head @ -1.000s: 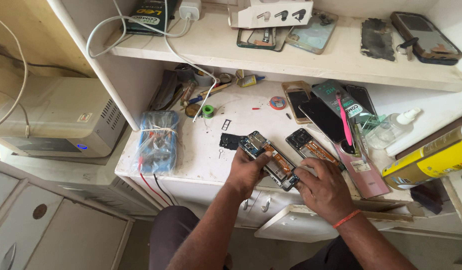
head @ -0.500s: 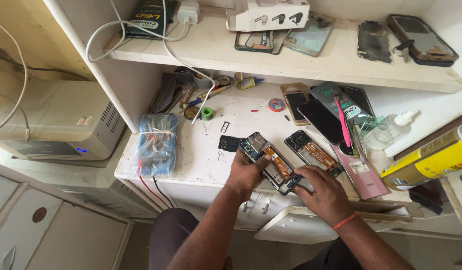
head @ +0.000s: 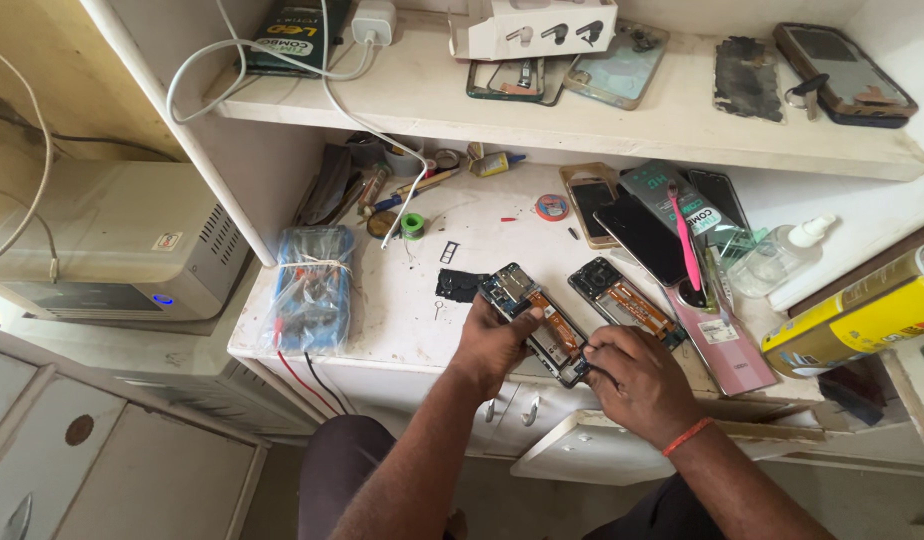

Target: The person disassembles a smartphone, removes the back cover and battery, and then reassembles it by placing the battery back and snapping the back cover on. The person handles the phone, battery, and back cover throughout the process.

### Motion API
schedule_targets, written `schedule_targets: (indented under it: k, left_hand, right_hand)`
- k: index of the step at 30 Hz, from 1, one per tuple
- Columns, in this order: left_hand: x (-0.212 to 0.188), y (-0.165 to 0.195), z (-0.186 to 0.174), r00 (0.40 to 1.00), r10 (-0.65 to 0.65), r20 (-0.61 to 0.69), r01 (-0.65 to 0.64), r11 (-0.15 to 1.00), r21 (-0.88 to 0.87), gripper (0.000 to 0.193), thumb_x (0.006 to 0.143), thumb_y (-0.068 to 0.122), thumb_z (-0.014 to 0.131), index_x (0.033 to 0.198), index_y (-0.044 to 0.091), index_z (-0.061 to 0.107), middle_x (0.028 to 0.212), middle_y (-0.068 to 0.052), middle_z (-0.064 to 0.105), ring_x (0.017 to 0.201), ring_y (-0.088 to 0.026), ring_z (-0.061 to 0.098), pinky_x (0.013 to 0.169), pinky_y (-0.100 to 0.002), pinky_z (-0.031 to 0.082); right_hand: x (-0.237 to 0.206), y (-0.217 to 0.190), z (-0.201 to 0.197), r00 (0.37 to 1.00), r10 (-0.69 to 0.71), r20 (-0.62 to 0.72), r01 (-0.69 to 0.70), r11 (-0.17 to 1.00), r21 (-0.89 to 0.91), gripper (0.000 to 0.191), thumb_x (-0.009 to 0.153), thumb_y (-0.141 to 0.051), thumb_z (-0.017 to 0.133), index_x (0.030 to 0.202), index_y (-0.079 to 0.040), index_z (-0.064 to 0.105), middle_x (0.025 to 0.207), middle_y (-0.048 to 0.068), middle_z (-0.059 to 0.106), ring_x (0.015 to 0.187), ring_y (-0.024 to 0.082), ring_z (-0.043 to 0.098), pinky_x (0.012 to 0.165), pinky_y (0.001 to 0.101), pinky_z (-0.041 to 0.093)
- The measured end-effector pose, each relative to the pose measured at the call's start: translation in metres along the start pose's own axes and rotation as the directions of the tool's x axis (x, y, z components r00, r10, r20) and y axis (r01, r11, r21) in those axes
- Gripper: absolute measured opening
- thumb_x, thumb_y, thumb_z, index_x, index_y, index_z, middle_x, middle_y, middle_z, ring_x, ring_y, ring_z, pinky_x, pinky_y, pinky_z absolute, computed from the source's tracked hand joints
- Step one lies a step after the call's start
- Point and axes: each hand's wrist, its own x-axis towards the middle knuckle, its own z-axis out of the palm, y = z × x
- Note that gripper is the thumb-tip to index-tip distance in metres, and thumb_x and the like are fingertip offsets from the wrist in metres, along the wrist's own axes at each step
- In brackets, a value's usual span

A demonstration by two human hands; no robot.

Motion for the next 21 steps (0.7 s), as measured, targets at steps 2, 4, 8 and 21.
schedule_targets:
  k: [2,4,8,21]
  left_hand:
    - [0.0,0.0,0.0,1.0,0.002,-0.001,-0.002,0.999,-0.032,0.053,0.088,0.004,0.071,0.132,0.012,0.043,0.12,-0.01,0.066,0.108,-0.025,0.068,0.089,-0.042,0.063]
    - [-0.001,-0.001,0.0,0.999,-0.005,-0.032,0.005,1.0,0.005,0.052,0.089,0.004,0.071,0.133,0.012,0.046,0.118,-0.011,0.067,0.105,-0.026,0.068,0.087,-0.042,0.06]
    - [-0.002,-0.004,0.0,0.997,0.078,0.016,-0.077,0.994,-0.074,0.05,0.088,0.001,0.072,0.131,0.01,0.049,0.118,-0.011,0.069,0.107,-0.024,0.069,0.09,-0.04,0.062]
    - [-0.005,-0.002,0.001,0.997,0.07,0.034,-0.067,0.996,-0.058,0.063,0.085,0.011,0.077,0.139,0.008,0.045,0.12,-0.015,0.067,0.108,-0.025,0.068,0.092,-0.041,0.06]
  right_hand:
    - [0.0,0.0,-0.002,0.999,0.038,0.007,-0.038,0.999,0.029,0.031,0.069,-0.006,0.081,0.097,-0.005,0.07,0.108,0.007,0.066,0.101,0.028,0.067,0.089,0.0401,0.054]
    - [-0.001,-0.002,-0.002,0.998,0.063,-0.002,-0.063,0.998,0.031,0.037,0.068,-0.012,0.084,0.101,-0.005,0.069,0.111,0.008,0.066,0.104,0.029,0.066,0.091,0.0399,0.053]
    - [-0.009,-0.018,-0.002,0.991,0.124,-0.052,-0.124,0.992,0.008,0.062,0.065,-0.031,0.091,0.116,-0.006,0.064,0.116,0.012,0.067,0.108,0.031,0.066,0.094,0.0423,0.051]
    - [-0.001,-0.042,0.015,0.96,0.174,-0.22,-0.189,0.981,-0.045,0.079,0.067,-0.036,0.089,0.13,-0.001,0.058,0.111,0.018,0.071,0.102,0.035,0.068,0.091,0.0447,0.053]
